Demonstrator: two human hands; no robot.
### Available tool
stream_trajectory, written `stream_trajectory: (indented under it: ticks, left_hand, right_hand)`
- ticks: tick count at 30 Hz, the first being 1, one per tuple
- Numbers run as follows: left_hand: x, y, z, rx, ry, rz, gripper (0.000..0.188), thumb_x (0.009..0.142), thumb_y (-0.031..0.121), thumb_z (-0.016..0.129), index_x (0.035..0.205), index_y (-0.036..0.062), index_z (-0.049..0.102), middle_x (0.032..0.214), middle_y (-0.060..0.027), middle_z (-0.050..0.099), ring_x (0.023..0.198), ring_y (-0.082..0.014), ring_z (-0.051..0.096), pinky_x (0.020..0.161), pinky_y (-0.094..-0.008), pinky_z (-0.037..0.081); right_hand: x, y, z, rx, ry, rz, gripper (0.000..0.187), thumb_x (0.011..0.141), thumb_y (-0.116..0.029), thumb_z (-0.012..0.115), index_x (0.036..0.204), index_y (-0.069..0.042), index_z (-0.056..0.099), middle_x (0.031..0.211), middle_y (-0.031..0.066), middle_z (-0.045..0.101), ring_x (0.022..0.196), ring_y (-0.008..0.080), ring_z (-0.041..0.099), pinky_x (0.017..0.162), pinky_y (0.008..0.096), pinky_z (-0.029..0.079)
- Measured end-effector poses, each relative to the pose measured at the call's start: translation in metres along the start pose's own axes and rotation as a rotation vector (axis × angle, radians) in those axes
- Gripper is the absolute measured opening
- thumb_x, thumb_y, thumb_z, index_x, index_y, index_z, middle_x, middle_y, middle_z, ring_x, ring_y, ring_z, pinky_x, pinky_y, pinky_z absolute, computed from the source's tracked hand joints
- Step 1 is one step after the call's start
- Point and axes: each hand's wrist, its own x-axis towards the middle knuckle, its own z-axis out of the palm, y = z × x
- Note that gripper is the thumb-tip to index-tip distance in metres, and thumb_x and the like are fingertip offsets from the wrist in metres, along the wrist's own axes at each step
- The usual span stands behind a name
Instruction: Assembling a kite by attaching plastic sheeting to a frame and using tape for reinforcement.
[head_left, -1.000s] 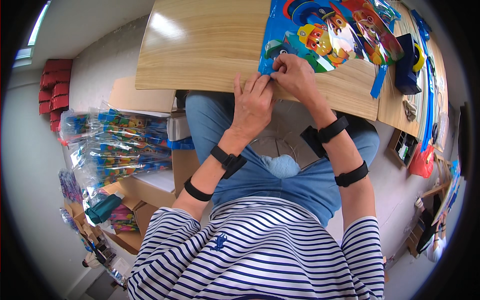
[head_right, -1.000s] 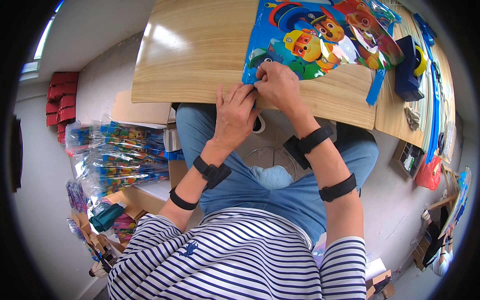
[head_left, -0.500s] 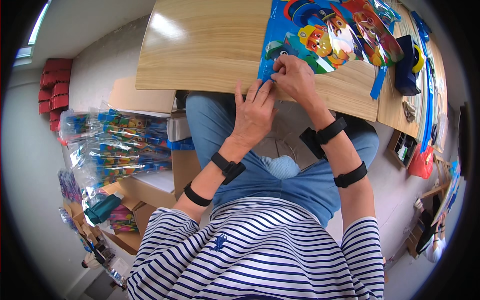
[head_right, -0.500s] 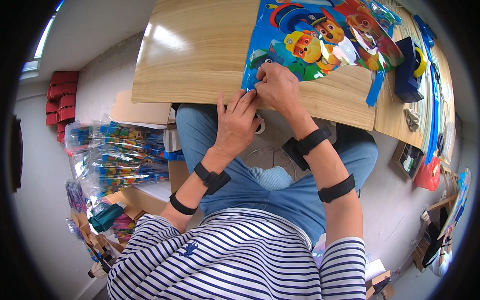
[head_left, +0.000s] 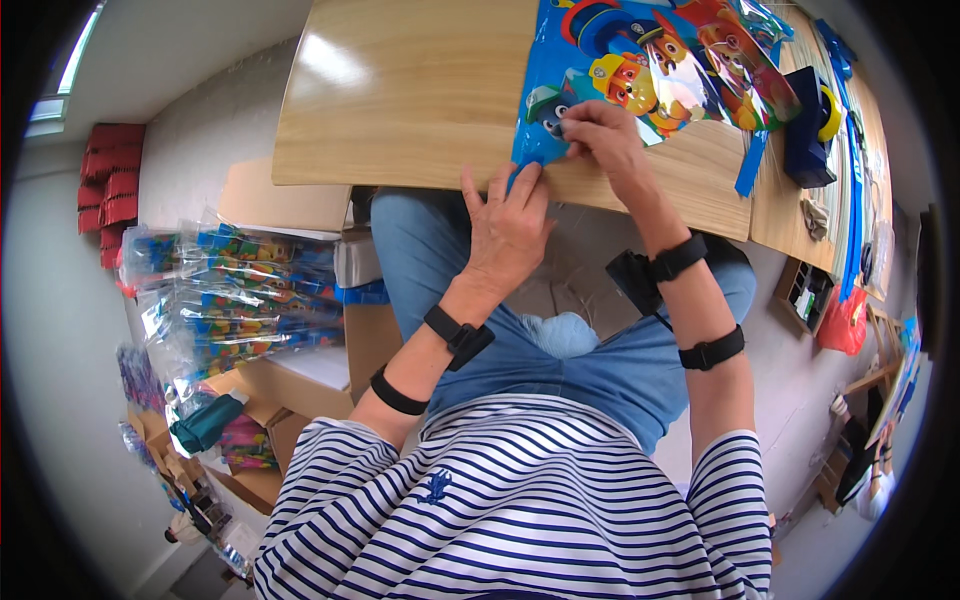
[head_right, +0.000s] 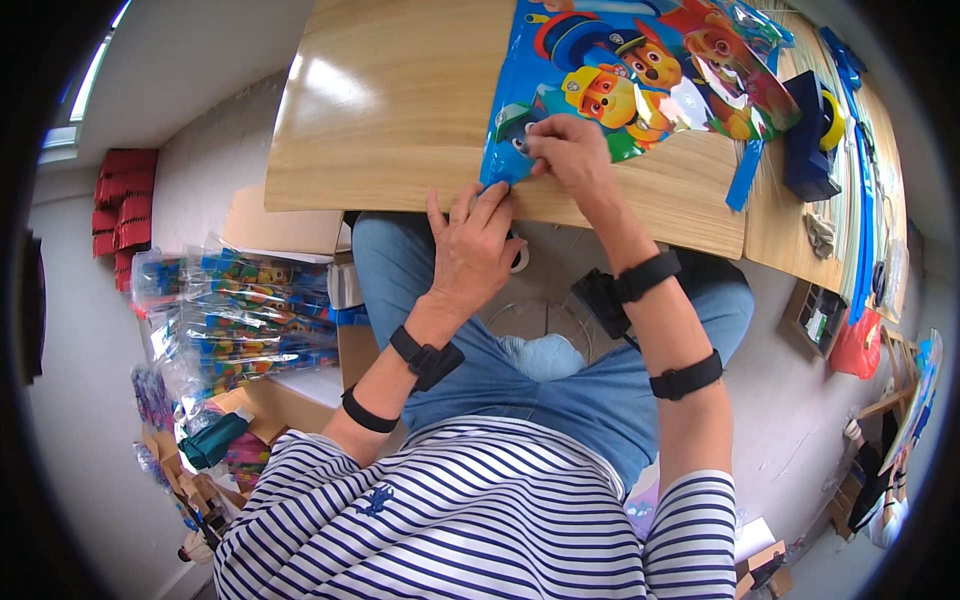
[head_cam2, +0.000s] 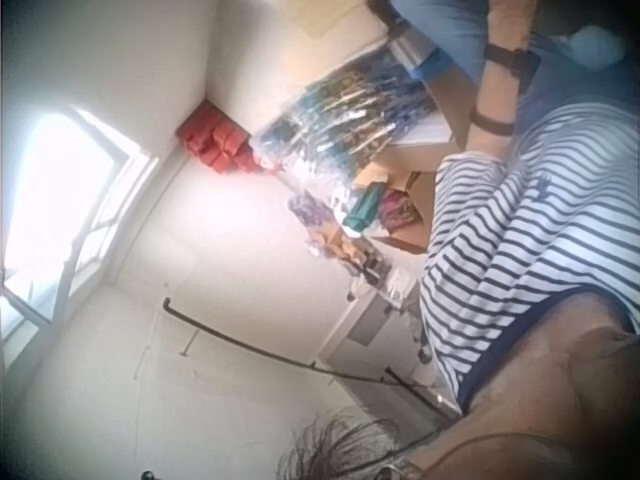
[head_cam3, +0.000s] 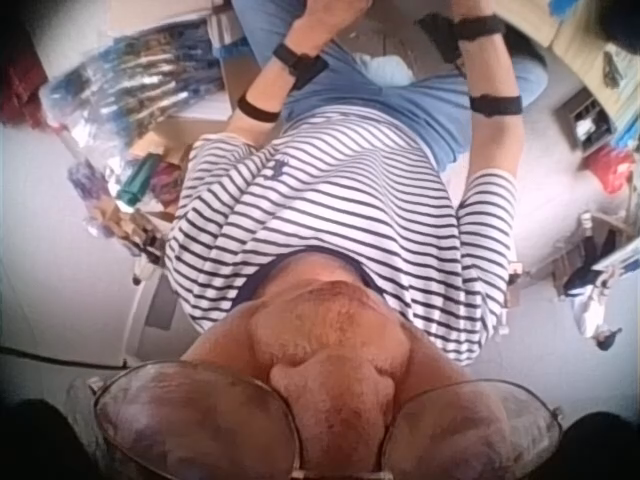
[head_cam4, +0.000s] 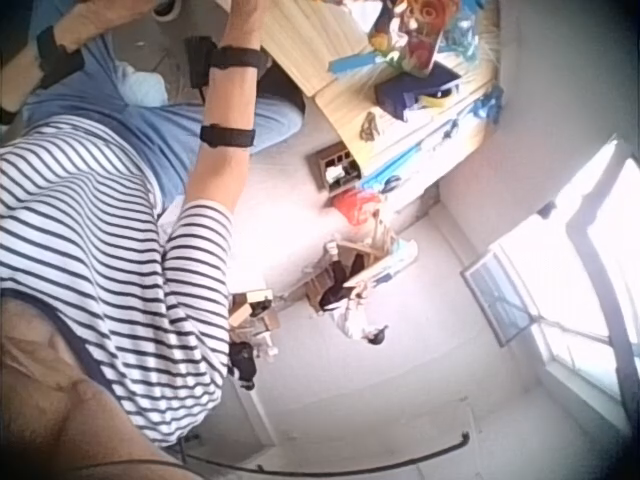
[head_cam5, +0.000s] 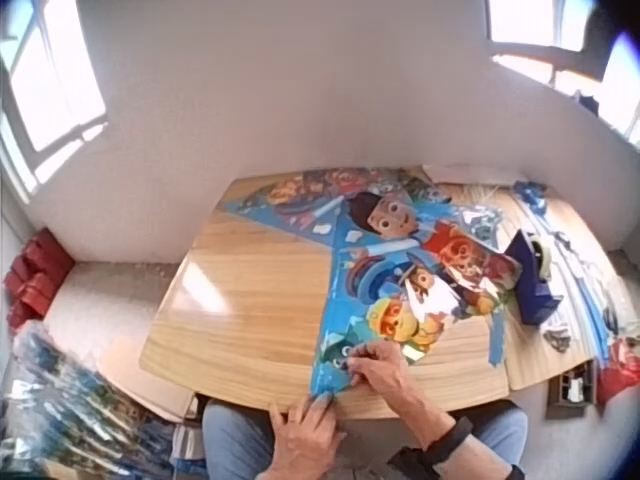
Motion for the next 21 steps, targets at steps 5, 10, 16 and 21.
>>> stream_trajectory:
  ticks: [5, 10, 16, 21]
  left_hand:
    - [0.005, 0.005, 0.000, -0.022, -0.007, 0.024, 0.053, 0.071, 0.020, 0.079, 0.119, 0.0049, 0.062, 0.133, -0.0051, 0.054, 0.125, -0.0285, 0.047, 0.108, -0.0665, 0.021]
    - [0.002, 0.001, -0.005, 0.044, -0.033, 0.015, 0.056, 0.074, 0.025, 0.077, 0.124, 0.0052, 0.060, 0.134, -0.0055, 0.054, 0.126, -0.0284, 0.046, 0.110, -0.0648, 0.020]
    - [-0.004, -0.002, 0.001, 0.051, -0.063, 0.037, 0.060, 0.073, 0.024, 0.078, 0.126, 0.0040, 0.058, 0.136, -0.0053, 0.052, 0.127, -0.0285, 0.044, 0.111, -0.0665, 0.019]
    - [-0.001, 0.001, -0.004, 0.053, -0.092, 0.024, 0.054, 0.075, 0.023, 0.076, 0.123, 0.0026, 0.061, 0.136, -0.0072, 0.053, 0.127, -0.0307, 0.044, 0.114, -0.0632, 0.015]
  right_hand:
    - [-0.040, -0.033, -0.079, -0.022, 0.232, -0.241, 0.015, 0.087, -0.011, 0.067, 0.095, 0.002, 0.068, 0.079, 0.0032, 0.066, 0.062, 0.0093, 0.061, 0.056, 0.0236, 0.049]
    - [-0.080, -0.012, -0.215, -0.145, 0.863, -0.344, 0.022, 0.086, -0.016, 0.074, 0.098, 0.001, 0.066, 0.079, 0.0033, 0.066, 0.063, 0.0102, 0.062, 0.059, 0.0238, 0.051]
    - [-0.113, 0.001, -0.323, 0.199, 1.156, -0.108, 0.044, 0.090, -0.017, 0.068, 0.126, -0.002, 0.046, 0.103, 0.0173, 0.064, 0.063, 0.0183, 0.067, 0.047, 0.0264, 0.048]
    - [-0.106, -0.027, -0.332, 0.311, 1.058, 0.021, 0.037, 0.090, -0.021, 0.067, 0.120, -0.003, 0.055, 0.100, 0.0151, 0.064, 0.065, 0.0214, 0.066, 0.052, 0.0308, 0.051]
